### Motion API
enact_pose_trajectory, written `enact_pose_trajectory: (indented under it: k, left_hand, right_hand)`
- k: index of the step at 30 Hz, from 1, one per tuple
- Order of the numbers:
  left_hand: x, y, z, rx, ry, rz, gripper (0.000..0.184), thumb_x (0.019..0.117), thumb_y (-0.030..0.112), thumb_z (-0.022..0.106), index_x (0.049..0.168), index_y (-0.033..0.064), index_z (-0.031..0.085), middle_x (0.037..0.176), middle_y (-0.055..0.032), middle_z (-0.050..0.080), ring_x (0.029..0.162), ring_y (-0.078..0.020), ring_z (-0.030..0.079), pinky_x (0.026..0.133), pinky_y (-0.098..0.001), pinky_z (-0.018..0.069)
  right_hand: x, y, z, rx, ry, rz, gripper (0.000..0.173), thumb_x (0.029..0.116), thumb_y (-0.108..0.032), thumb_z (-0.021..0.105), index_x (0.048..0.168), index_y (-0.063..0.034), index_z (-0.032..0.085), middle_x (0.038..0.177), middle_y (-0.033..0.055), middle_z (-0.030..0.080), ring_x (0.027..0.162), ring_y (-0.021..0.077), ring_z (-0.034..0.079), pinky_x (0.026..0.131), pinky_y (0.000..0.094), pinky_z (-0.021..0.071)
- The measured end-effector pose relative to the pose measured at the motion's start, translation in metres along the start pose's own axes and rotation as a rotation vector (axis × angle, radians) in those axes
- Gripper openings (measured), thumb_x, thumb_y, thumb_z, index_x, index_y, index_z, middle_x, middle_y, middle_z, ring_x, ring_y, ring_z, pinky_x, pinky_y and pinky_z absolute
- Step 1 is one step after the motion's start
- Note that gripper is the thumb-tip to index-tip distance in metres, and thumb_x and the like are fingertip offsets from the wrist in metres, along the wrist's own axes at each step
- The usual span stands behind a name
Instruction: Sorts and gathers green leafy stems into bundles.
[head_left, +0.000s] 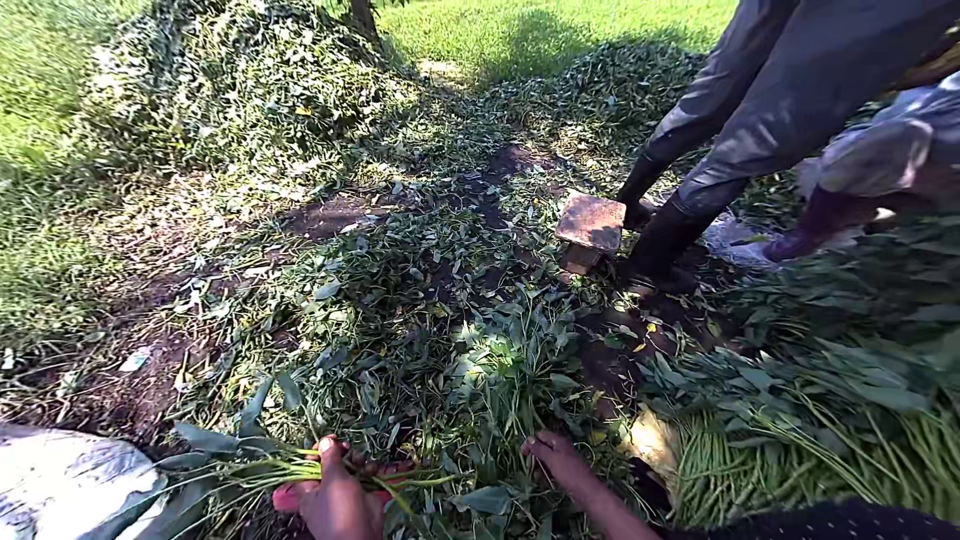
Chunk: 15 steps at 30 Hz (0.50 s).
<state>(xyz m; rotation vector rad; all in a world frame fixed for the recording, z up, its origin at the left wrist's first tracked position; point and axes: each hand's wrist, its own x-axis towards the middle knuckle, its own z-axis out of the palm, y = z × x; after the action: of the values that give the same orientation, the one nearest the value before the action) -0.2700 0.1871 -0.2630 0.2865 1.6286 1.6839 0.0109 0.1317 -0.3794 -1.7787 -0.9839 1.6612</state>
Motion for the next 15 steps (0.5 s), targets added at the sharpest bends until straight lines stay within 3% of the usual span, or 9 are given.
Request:
enact_pose_trajectory:
  k: [2,4,6,7,8,10,12,13,15]
  left_hand:
    - [-0.001,0.005,-0.001,-0.012,-0.006,0.001,0.017,0.1106,0.022,0.046,0.121,0.0085,0.048,0.079,-0.0005,0.054,0.050,-0.0071,0.053,0.042,-0.0232,0.0490]
    - [-0.003,0.011,-0.002,-0.027,-0.001,0.015,0.017,0.1109,0.022,0.045,0.120,0.0075,0.046,0.079,-0.0004,0.054,0.049,-0.0065,0.053,0.042,-0.0220,0.0492]
    - [-0.005,0.018,-0.004,-0.013,0.009,0.041,0.019,0.1107,0.020,0.045,0.123,0.0062,0.046,0.080,-0.0006,0.053,0.049,-0.0065,0.053,0.043,-0.0217,0.0496]
    - [-0.006,0.020,-0.006,0.011,0.009,0.055,0.020,0.1105,0.020,0.045,0.125,0.0058,0.045,0.081,-0.0010,0.053,0.050,-0.0068,0.053,0.044,-0.0220,0.0496]
    - [-0.007,0.023,-0.007,0.047,0.014,0.068,0.022,0.1101,0.019,0.047,0.127,0.0051,0.044,0.082,-0.0016,0.052,0.050,-0.0069,0.053,0.044,-0.0225,0.0497]
    - [-0.006,0.023,-0.011,0.132,-0.010,0.092,0.027,0.1085,0.016,0.050,0.130,0.0024,0.041,0.081,-0.0026,0.052,0.051,-0.0074,0.053,0.046,-0.0235,0.0501]
    - [-0.003,0.017,-0.014,0.210,-0.046,0.123,0.025,0.1053,0.010,0.053,0.126,-0.0003,0.044,0.077,-0.0020,0.052,0.050,-0.0067,0.052,0.045,-0.0229,0.0498]
    - [-0.001,0.013,-0.014,0.242,-0.070,0.123,0.025,0.1047,0.009,0.053,0.126,-0.0018,0.046,0.079,-0.0025,0.053,0.050,-0.0062,0.052,0.045,-0.0227,0.0493]
    - [-0.001,0.008,-0.011,0.280,-0.116,0.056,0.027,0.1060,0.010,0.050,0.130,-0.0020,0.045,0.087,-0.0046,0.055,0.054,-0.0068,0.053,0.047,-0.0234,0.0490]
  right_hand:
    - [-0.019,-0.011,0.007,-0.154,-0.177,-0.015,0.040,0.1108,-0.031,0.045,0.120,0.0024,0.063,0.097,0.0133,0.067,0.079,0.0208,0.063,0.076,0.0396,0.0545]
    - [-0.037,-0.018,0.024,-0.377,-0.424,-0.065,0.044,0.1094,-0.035,0.048,0.121,0.0040,0.065,0.100,0.0202,0.068,0.082,0.0284,0.065,0.081,0.0481,0.0539]
    - [-0.044,-0.024,0.037,-0.533,-0.667,-0.061,0.051,0.1073,-0.043,0.051,0.131,-0.0001,0.065,0.106,0.0236,0.069,0.084,0.0333,0.066,0.082,0.0549,0.0536]
    - [-0.042,-0.026,0.037,-0.545,-0.682,-0.030,0.054,0.1058,-0.047,0.053,0.133,-0.0023,0.065,0.108,0.0234,0.070,0.084,0.0333,0.068,0.081,0.0555,0.0545]
    - [-0.034,-0.025,0.032,-0.501,-0.585,-0.005,0.056,0.1050,-0.049,0.054,0.132,-0.0019,0.066,0.109,0.0231,0.070,0.083,0.0329,0.069,0.081,0.0549,0.0555]
    - [-0.008,-0.025,0.011,-0.385,-0.180,0.030,0.051,0.1084,-0.045,0.048,0.128,-0.0005,0.063,0.112,0.0196,0.070,0.087,0.0308,0.070,0.082,0.0502,0.0579]
    - [0.025,-0.029,-0.012,-0.452,0.192,0.078,0.040,0.1101,-0.027,0.042,0.136,-0.0008,0.059,0.129,0.0214,0.065,0.116,0.0346,0.066,0.102,0.0523,0.0518]
    - [0.040,-0.027,-0.022,-0.507,0.263,0.101,0.040,0.1086,-0.020,0.042,0.141,-0.0014,0.055,0.137,0.0221,0.061,0.128,0.0357,0.060,0.109,0.0530,0.0468]
    - [0.066,-0.017,-0.030,-0.553,0.241,0.158,0.049,0.1035,-0.019,0.053,0.151,-0.0055,0.048,0.145,0.0217,0.057,0.136,0.0374,0.054,0.114,0.0562,0.0424]
